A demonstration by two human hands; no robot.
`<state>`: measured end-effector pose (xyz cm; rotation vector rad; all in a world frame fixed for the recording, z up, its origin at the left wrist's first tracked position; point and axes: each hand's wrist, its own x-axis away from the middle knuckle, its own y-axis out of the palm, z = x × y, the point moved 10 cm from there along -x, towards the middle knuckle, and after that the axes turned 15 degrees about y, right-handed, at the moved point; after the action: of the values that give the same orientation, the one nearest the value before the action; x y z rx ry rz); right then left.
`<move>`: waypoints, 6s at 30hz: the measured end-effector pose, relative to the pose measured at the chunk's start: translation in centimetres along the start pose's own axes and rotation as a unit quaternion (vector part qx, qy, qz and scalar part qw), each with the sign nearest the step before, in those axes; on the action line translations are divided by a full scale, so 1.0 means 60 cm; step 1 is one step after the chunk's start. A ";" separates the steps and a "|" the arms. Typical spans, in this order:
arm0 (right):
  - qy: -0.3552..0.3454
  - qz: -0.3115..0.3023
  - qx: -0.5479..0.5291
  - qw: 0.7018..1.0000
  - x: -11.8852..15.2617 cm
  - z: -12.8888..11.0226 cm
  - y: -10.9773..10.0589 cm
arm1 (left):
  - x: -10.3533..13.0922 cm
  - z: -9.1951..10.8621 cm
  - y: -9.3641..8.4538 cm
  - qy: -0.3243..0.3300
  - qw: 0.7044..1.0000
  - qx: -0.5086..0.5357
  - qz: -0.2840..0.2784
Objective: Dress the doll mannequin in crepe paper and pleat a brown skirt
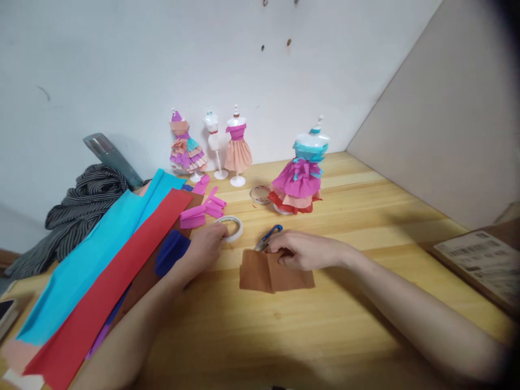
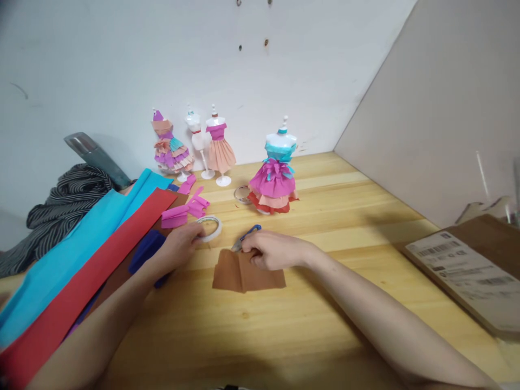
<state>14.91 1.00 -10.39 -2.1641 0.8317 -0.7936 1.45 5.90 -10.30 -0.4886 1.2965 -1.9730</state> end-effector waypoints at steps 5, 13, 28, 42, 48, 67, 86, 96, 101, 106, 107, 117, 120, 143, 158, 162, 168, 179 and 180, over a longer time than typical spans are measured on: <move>0.012 0.037 -0.062 0.997 0.002 0.003 -0.018 | 0.002 0.009 -0.050 0.006 0.986 0.147 0.082; -0.021 -0.020 -0.277 0.960 0.008 0.013 -0.021 | -0.001 -0.004 -0.034 0.003 0.841 0.526 0.125; -0.015 0.021 -0.443 0.896 0.008 0.027 -0.034 | 0.001 0.048 -0.015 0.043 0.856 0.507 0.088; 0.006 0.123 -0.477 0.870 0.025 0.017 -0.060 | 0.003 0.064 -0.020 0.024 0.859 0.494 0.128; -0.037 0.088 -0.408 0.908 0.029 -0.011 -0.058 | 0.003 0.066 -0.024 0.040 0.866 0.481 0.135; -0.012 0.057 -0.529 0.847 0.025 -0.007 -0.045 | 0.007 0.066 -0.036 0.021 0.861 0.483 0.157; -0.014 0.104 -0.450 0.887 0.048 -0.052 -0.048 | 0.022 0.123 -0.017 0.080 0.862 0.489 0.107; 0.018 0.172 -0.448 0.877 0.054 -0.034 -0.065 | 0.038 0.132 -0.077 0.083 0.944 0.278 0.159; 0.020 0.178 -0.441 0.879 0.054 -0.036 -0.067 | 0.043 0.132 -0.079 0.052 0.944 0.264 0.193; 0.019 0.191 -0.439 0.878 0.058 -0.041 -0.070 | 0.041 0.129 -0.079 0.056 0.936 0.279 0.207; 0.017 0.193 -0.442 0.876 0.059 -0.041 -0.071 | 0.040 0.128 -0.078 0.054 0.935 0.286 0.204; -0.005 0.195 -0.469 0.861 0.064 -0.046 -0.071 | 0.039 0.124 -0.086 0.060 0.933 0.277 0.221; -0.011 0.203 -0.459 0.865 0.066 -0.049 -0.070 | 0.035 0.119 -0.082 0.056 0.932 0.283 0.220; -0.010 0.143 -0.547 0.825 0.038 -0.010 -0.056 | 0.018 0.110 -0.061 0.101 0.943 0.294 0.120; 0.015 0.185 -0.416 0.890 0.076 -0.057 -0.061 | 0.034 0.170 -0.083 0.212 0.967 0.072 0.122; 0.044 0.188 -0.397 0.897 0.078 -0.061 -0.061 | 0.035 0.180 -0.074 0.233 0.964 0.098 0.087; 0.018 0.287 -0.284 0.915 0.096 -0.071 -0.084 | 0.035 0.199 -0.061 0.268 0.959 0.072 0.061; 0.031 0.307 -0.246 0.919 0.098 -0.070 -0.086 | 0.039 0.203 -0.062 0.291 0.952 0.045 0.084; 0.030 0.310 -0.243 0.919 0.098 -0.070 -0.086 | 0.039 0.203 -0.060 0.290 0.953 0.043 0.083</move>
<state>17.13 -2.00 -2.31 -2.0678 1.7809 -0.3434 6.47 -2.65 -2.04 0.2651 1.5258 -2.0920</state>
